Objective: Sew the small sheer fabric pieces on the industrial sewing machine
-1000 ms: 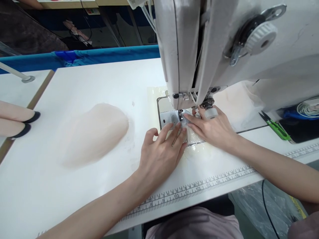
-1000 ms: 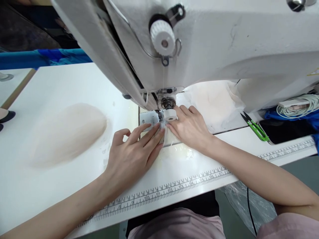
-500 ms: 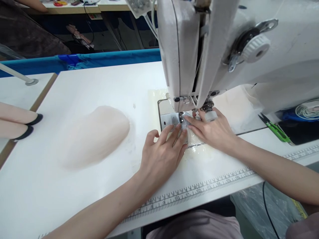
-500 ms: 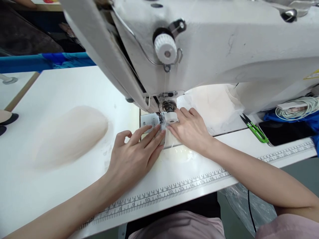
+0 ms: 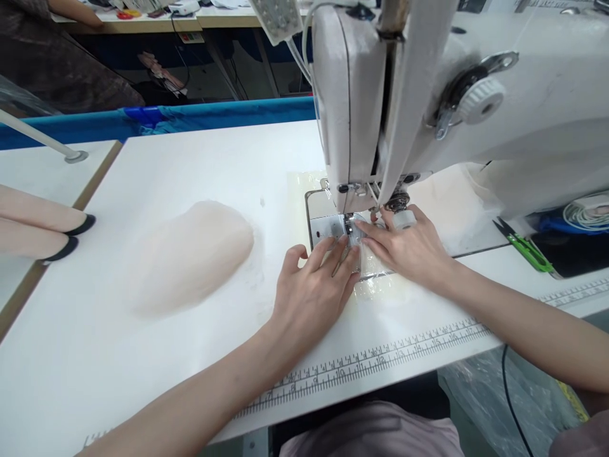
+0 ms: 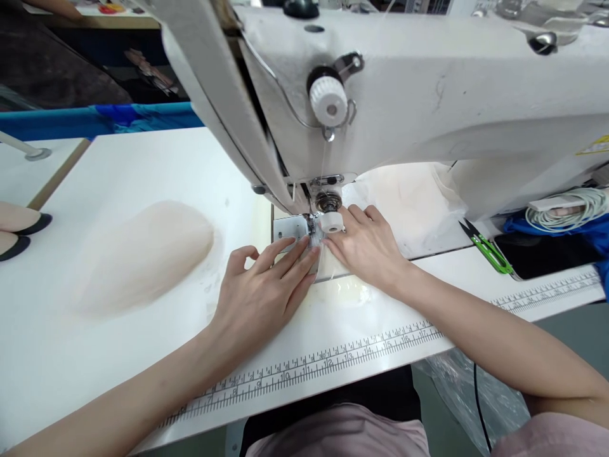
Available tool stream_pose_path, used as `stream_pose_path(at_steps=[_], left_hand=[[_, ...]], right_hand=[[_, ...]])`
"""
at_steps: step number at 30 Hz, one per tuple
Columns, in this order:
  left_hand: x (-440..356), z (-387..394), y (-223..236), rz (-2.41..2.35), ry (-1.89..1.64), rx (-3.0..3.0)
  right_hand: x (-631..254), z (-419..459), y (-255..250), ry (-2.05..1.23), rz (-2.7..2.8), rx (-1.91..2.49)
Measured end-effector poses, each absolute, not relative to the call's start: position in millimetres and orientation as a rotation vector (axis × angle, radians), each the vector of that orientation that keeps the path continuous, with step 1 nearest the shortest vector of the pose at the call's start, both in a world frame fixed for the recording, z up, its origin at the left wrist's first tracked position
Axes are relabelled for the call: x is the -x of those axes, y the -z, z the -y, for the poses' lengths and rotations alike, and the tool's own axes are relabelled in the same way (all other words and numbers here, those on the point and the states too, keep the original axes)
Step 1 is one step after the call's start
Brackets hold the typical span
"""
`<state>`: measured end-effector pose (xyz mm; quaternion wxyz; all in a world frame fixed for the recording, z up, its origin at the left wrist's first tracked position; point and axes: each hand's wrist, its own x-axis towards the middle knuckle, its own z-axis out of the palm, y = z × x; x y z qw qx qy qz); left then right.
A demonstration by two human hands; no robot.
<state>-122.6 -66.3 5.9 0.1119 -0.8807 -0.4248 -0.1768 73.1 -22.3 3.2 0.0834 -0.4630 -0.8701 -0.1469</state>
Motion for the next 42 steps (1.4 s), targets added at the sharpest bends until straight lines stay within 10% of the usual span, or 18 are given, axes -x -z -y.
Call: stream_pose_path(at_steps=[16, 33, 42], left_hand=[[122.8, 60.9, -4.0, 1.256, 0.522, 2.557], [124.3, 35.7, -14.3, 1.534, 0.715, 2.943], [128.6, 32.3, -8.8, 1.564, 0.898, 3.027]], right_hand=[[-80.5, 18.1, -6.3, 0.422, 2.566, 1.201], [-86.6, 31.3, -31.9, -0.627, 2.355, 1.249], [-82.3, 27.2, -18.8, -0.345, 2.386, 1.149]])
